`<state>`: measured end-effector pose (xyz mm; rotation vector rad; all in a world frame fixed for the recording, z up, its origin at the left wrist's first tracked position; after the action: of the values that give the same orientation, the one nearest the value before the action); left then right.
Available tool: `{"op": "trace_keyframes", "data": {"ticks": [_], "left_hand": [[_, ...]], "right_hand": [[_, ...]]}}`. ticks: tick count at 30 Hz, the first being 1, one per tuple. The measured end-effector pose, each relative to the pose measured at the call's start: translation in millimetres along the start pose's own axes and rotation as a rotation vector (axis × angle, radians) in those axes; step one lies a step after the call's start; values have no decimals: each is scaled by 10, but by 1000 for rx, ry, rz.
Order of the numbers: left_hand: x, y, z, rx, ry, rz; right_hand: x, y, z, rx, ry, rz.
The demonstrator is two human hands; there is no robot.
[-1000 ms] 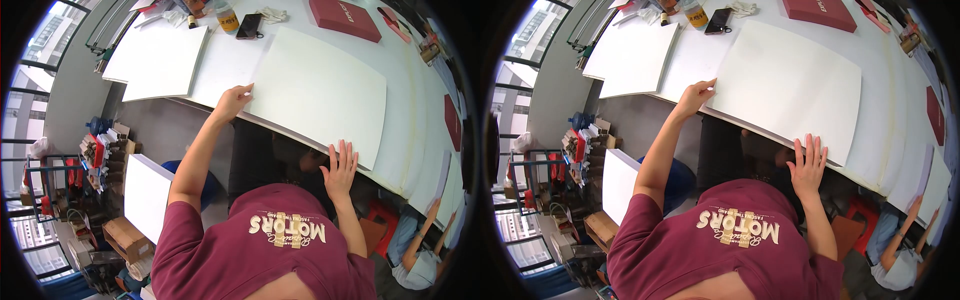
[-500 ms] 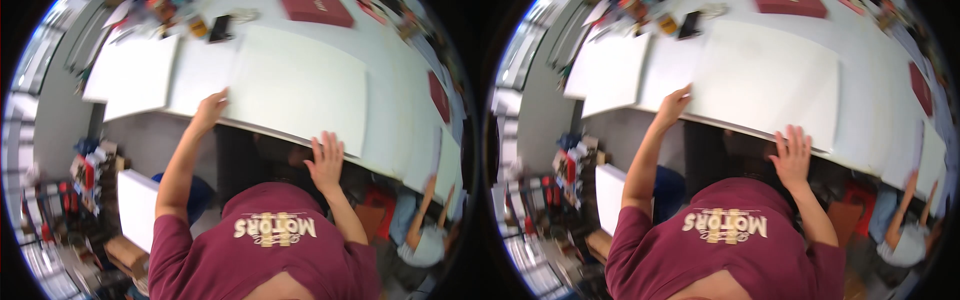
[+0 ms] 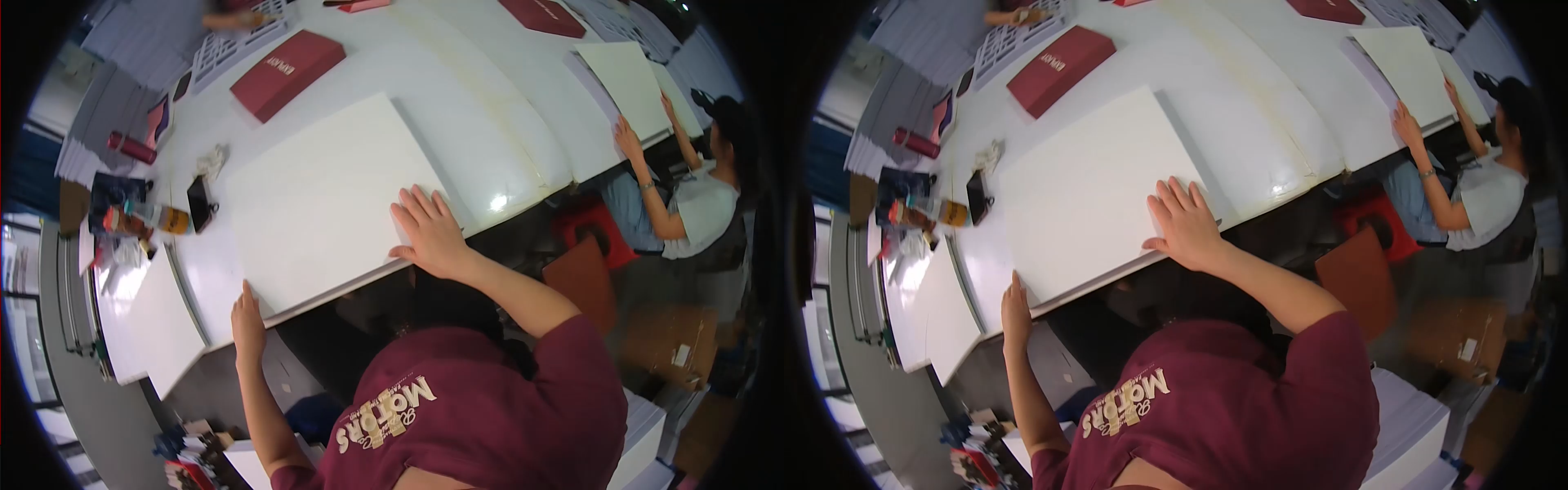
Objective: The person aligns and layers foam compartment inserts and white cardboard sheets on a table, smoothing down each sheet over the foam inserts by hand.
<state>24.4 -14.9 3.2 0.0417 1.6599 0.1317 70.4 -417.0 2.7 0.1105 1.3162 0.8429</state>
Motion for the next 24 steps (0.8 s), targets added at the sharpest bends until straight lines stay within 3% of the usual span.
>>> {"op": "trace_keyframes", "data": {"ticks": [3,10,14,19,24], "left_hand": [[-16,-34,-10,-1,13,68],[-124,-144,-42,10,13,170],[-134,-175,-44,-9,30,186],[-117,-171,-42,-18,27,107],[-25,-36,-32,19,-102,-177]], "right_hand": [[2,-293,315,24,-34,-43],[174,-545,1202,72,176,-96],[292,-828,1710,208,113,-157],[402,-1239,2060,345,-44,-188],[460,-1263,2184,359,-20,-325]]}}
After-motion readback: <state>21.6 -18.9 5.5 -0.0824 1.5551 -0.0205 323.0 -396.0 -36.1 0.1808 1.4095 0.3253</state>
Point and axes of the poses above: each hand's wrist, its own z-axis towards the middle knuckle, its own x-axis out of the palm, y = z × x, the point moved 3 cm from there along z, towards the middle knuckle, and after that the axes turned 15 degrees about z, right-handed, at the moved point
